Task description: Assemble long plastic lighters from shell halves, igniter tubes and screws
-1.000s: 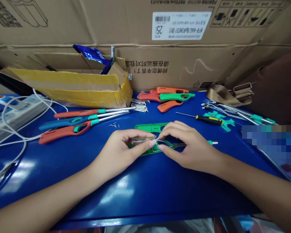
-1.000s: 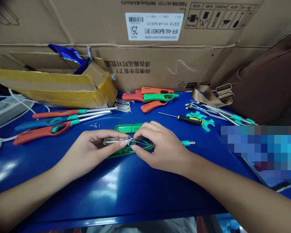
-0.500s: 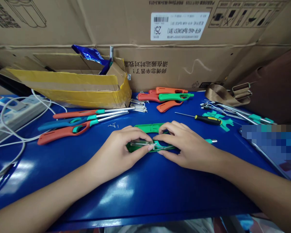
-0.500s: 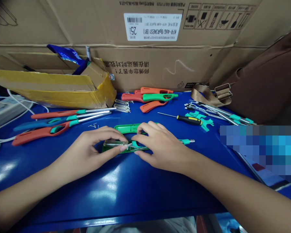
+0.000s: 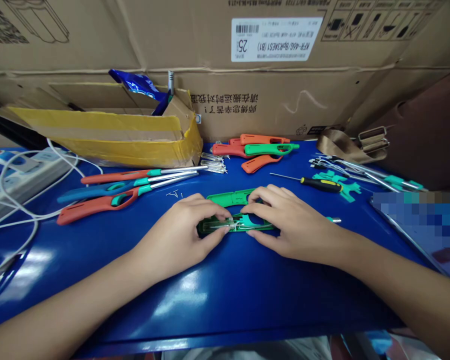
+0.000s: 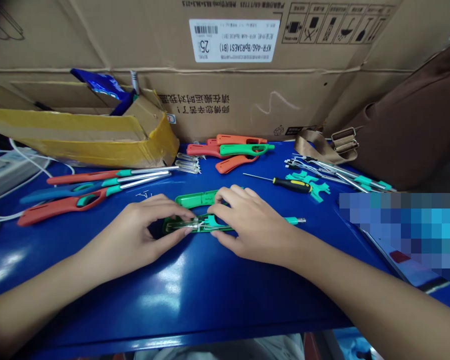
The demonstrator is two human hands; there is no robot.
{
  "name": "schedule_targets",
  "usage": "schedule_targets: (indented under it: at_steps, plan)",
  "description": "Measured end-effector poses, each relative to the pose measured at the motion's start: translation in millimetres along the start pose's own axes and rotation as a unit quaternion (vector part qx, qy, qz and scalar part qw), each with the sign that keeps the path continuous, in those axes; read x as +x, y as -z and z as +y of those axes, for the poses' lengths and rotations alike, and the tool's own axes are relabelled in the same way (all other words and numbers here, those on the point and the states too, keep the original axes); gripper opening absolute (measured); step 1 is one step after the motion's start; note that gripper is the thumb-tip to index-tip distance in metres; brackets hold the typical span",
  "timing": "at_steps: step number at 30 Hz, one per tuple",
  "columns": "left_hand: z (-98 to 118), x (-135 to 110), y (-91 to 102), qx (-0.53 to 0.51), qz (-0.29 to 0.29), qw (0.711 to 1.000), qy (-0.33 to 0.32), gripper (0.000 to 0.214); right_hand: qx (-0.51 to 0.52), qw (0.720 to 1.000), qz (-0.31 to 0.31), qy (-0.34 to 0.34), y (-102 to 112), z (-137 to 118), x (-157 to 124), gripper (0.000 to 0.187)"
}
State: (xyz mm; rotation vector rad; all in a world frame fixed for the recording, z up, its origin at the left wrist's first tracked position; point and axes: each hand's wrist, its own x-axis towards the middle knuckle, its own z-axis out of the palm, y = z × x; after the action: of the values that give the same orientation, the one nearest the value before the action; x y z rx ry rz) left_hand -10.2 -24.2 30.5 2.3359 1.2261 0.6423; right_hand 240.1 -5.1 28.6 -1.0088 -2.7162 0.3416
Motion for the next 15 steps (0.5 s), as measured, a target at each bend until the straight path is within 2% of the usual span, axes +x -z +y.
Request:
schedule_targets:
  at_steps: [5, 10, 15]
  plan:
    - [-3.0, 2.4, 8.4, 0.036, -0.041, 0.998, -0.032, 0.014, 0.000, 1.000, -0.002, -0.001, 0.8, 0.8, -0.2, 0.025]
    - [-3.2, 4.1, 13.8, 0.012, -0.042, 0.999, -0.019, 0.015, -0.001, 1.000, -0.006, 0.002, 1.1, 0.4, -0.1, 0.025]
    - [-4.7, 4.2, 14.9, 0.038, -0.059, 0.997, -0.015, 0.016, -0.003, 1.000, -0.007, 0.006, 2.0, -0.5, -0.2, 0.025]
